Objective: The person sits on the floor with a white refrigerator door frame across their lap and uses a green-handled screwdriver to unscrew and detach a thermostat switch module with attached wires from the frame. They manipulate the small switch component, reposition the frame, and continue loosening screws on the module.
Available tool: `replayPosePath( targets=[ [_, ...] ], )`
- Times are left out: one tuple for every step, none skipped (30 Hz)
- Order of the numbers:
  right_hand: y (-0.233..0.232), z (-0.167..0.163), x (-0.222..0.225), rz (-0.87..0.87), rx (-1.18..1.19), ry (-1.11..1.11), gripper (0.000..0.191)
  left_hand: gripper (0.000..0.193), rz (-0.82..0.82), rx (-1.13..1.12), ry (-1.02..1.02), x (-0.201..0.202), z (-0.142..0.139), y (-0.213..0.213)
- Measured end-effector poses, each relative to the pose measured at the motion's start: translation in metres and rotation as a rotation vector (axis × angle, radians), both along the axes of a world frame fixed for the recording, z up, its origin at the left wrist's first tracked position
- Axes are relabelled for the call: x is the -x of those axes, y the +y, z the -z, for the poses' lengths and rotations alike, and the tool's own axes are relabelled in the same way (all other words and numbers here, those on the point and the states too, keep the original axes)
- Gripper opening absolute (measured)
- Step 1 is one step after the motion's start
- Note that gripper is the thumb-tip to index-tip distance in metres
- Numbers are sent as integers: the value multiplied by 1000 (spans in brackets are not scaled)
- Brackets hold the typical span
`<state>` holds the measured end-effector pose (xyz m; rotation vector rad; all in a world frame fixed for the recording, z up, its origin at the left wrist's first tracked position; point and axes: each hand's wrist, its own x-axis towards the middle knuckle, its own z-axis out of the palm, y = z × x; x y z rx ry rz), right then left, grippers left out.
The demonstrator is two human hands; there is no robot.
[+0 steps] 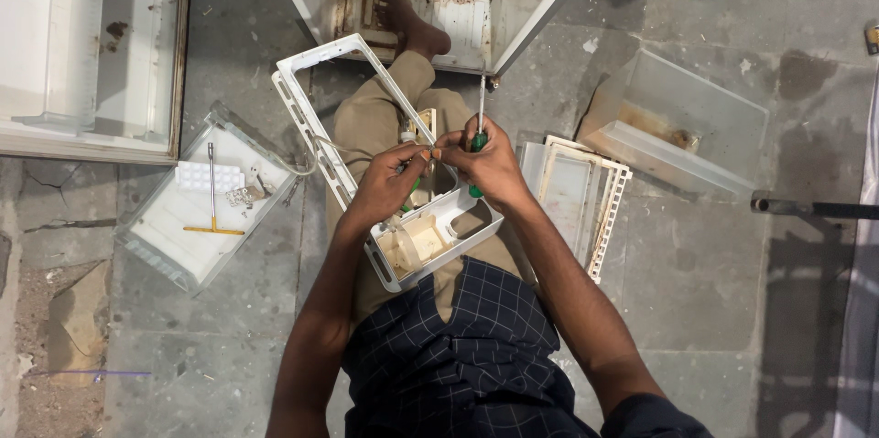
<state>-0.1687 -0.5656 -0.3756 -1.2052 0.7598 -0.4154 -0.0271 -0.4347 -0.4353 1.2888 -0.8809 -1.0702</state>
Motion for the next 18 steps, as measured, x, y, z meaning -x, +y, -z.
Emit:
replayPosePath(
  targets=[
    [0, 0, 0, -1, -1, -1, 41, 25, -1, 9, -7, 0, 0, 0],
    [0, 0, 0, 1, -2, -1, 42, 25, -2, 17, -14, 0, 1, 0],
    [0, -1, 0, 2, -4, -1, 42, 24, -4, 33, -29, 0, 1, 0],
    [0, -1, 0, 4, -5, -2, 42, 24, -7, 48, -43, 0, 1, -1],
    [0, -2, 0, 3, -2, 2, 42, 24, -9, 64, -58, -1, 1, -1],
    [0, -2, 0, 3, 1, 5, 42, 23, -13, 65, -60, -1, 1, -1],
    [1, -3, 0, 2, 3, 10, 42, 23, -17, 65, -60, -1, 1, -1],
    [1, -3, 0, 0, 6, 15, 42, 23, -21, 66, -61, -1, 0, -1],
    [1, -4, -1, -3, 9, 19, 42, 23, -23, 65, -76, -2, 0, -1],
    [1, -5, -1, -6, 12, 23, 41, 23, -26, 63, -91, -2, -1, -1],
    [1, -5, -1, -6, 9, 15, 41, 23, -28, 61, -105, -2, -1, -1],
    [1, -6, -1, -6, 6, 7, 41, 23, -25, 45, -72, -1, -1, -1],
    [1, -6, -2, -7, 3, -1, 41, 24, -21, 29, -39, -1, -2, -1],
    [0, -7, -2, -6, 3, 4, 41, 25, -18, 13, -7, -1, -2, -1],
    [0, -7, -2, -6, 4, 9, 41, 25, -14, 13, 5, 0, -2, -1],
    [0, -7, -2, -5, 4, 14, 42, 25, -10, 13, 17, 0, -2, -1],
    [0, -7, -2, -6, 0, 8, 42, 25, -6, 12, 28, 0, -2, -2],
    [-1, -7, -2, -7, -4, 2, 42, 25, -5, 21, 34, 0, -2, -2]
  ],
)
